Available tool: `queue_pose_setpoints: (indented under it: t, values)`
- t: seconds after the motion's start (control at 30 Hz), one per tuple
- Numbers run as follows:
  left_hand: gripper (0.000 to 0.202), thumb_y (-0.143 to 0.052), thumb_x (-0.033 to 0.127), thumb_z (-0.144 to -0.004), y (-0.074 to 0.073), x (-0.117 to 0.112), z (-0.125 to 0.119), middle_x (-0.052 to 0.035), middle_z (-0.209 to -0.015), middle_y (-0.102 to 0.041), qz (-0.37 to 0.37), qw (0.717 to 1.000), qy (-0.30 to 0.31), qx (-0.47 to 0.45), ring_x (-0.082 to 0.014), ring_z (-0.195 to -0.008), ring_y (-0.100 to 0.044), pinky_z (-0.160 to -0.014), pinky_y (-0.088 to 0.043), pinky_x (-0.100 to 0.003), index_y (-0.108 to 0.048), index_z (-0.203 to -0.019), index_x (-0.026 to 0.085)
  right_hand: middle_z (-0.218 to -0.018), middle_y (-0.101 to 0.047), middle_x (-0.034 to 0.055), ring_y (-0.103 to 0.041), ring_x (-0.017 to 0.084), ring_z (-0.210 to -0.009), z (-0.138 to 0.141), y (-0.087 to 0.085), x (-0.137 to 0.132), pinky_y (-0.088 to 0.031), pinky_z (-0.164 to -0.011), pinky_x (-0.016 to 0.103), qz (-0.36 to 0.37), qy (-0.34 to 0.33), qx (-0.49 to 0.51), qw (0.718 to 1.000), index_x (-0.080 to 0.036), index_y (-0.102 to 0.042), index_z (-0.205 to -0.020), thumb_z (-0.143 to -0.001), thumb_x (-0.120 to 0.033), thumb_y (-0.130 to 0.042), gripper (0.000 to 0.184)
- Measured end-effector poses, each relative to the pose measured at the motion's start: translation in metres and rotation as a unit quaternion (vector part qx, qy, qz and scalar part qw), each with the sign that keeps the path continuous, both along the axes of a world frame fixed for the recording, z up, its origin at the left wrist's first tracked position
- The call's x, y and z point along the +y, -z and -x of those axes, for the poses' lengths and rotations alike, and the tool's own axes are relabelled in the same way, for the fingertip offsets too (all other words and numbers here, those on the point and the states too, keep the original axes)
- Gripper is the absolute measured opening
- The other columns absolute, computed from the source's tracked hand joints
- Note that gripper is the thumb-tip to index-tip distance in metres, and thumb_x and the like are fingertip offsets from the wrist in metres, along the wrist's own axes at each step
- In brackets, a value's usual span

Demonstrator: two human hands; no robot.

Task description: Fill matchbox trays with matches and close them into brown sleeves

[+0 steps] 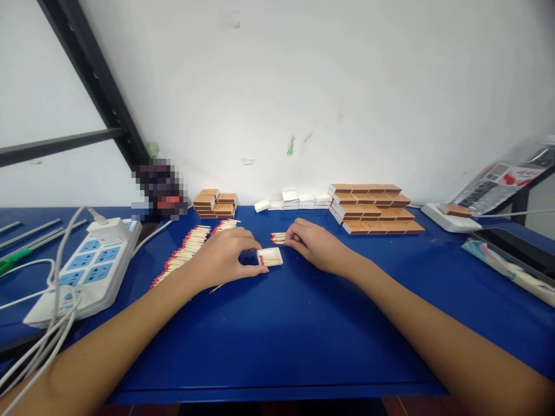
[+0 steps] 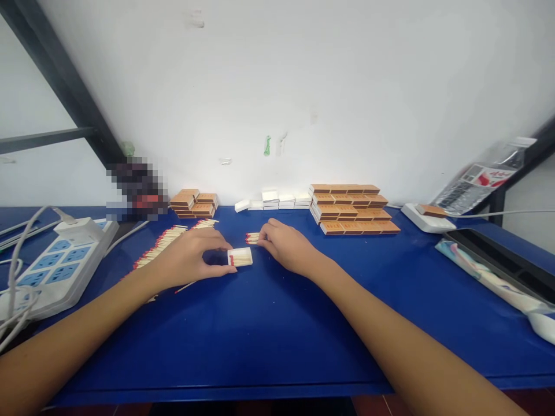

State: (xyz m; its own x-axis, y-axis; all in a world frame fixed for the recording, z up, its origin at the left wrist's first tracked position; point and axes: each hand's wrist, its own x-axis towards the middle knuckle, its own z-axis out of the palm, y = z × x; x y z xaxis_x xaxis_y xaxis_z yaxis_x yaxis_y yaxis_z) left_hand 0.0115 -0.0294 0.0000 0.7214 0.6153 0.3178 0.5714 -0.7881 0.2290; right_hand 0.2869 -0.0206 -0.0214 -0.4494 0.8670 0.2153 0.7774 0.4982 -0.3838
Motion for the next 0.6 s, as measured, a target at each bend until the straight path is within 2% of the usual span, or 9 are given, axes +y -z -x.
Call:
queue_pose_setpoints:
  t: [0.17,0.33,0.5,0.6]
  values:
    - [0.029,-0.082,0.046,-0.091,0.000,0.000,0.000,-0.0040,-0.095,-0.076,-0.010,1.000,-0.006,-0.003,-0.0229,-0.090,-0.069,-0.078,-0.050,-0.035,-0.080,-0.105,0.021,-0.103,-0.061,0.0044,-0.057,0.016,-0.081,0.010,-0.008,-0.016,-0.043,-0.075,0.030,-0.026,-0.038,0.019,0.999,-0.021,-0.064,-0.099,-0.107,-0.024,-0.055,0.013]
    - [0.030,-0.082,0.047,-0.092,0.001,-0.002,-0.002,-0.0052,-0.096,-0.076,-0.021,1.000,0.010,-0.005,-0.0234,-0.092,-0.069,-0.080,-0.051,-0.036,-0.079,-0.102,0.019,-0.104,-0.061,0.0040,-0.055,0.015,-0.078,0.023,-0.005,-0.028,-0.040,-0.070,0.029,-0.032,-0.067,0.013,0.997,-0.021,-0.063,-0.102,-0.105,-0.019,-0.056,0.008]
    - [0.030,-0.081,0.048,-0.092,0.001,-0.002,-0.002,-0.0055,-0.096,-0.076,-0.009,1.000,0.015,0.001,-0.0241,-0.092,-0.069,-0.081,-0.051,-0.036,-0.078,-0.100,0.019,-0.098,-0.061,0.0028,-0.053,0.015,-0.076,0.024,-0.004,-0.027,-0.040,-0.069,0.029,-0.031,-0.067,0.031,0.997,-0.022,-0.063,-0.099,-0.103,-0.022,-0.061,0.004]
    - [0.029,-0.081,0.047,-0.092,0.001,-0.001,-0.001,-0.0055,-0.096,-0.076,-0.003,1.000,0.012,-0.001,-0.0238,-0.092,-0.069,-0.082,-0.051,-0.036,-0.079,-0.103,0.021,-0.097,-0.062,0.0032,-0.056,0.015,-0.078,0.017,-0.006,-0.020,-0.041,-0.071,0.029,-0.045,-0.041,0.050,0.997,-0.022,-0.065,-0.097,-0.103,-0.024,-0.061,0.007]
